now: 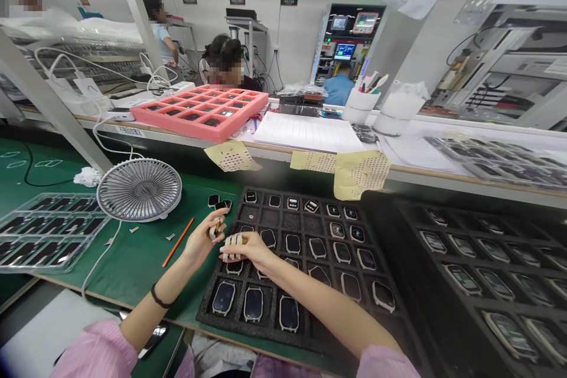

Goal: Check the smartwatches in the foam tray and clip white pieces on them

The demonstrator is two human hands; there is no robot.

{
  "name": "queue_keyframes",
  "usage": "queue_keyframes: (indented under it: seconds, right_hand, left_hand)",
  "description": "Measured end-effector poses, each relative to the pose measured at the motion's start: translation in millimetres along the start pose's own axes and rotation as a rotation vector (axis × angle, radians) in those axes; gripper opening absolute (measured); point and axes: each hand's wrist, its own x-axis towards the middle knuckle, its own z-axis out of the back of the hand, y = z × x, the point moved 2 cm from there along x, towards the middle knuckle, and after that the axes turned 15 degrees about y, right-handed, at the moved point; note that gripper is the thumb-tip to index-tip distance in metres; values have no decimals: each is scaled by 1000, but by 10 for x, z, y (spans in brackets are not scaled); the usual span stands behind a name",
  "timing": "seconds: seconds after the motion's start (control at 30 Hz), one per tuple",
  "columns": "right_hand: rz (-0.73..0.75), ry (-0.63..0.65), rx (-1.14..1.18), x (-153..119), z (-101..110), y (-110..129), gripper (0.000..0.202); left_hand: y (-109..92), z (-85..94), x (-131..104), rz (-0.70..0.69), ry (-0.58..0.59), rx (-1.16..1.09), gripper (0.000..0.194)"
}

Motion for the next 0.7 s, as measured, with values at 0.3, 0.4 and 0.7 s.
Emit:
queue_keyframes:
  seconds: [0.3, 0.4, 0.7]
  right_hand:
    - [40, -22, -19, -14, 3, -23, 50]
    - [41, -33, -15, -11, 2, -22, 50]
    - [65, -72, -38, -34, 6, 84, 46]
  left_hand:
    - [95, -124, 19, -95, -56, 89, 31]
    - [111, -133, 34, -100, -56, 76, 31]
    - [64, -167, 90, -118, -39, 135, 28]
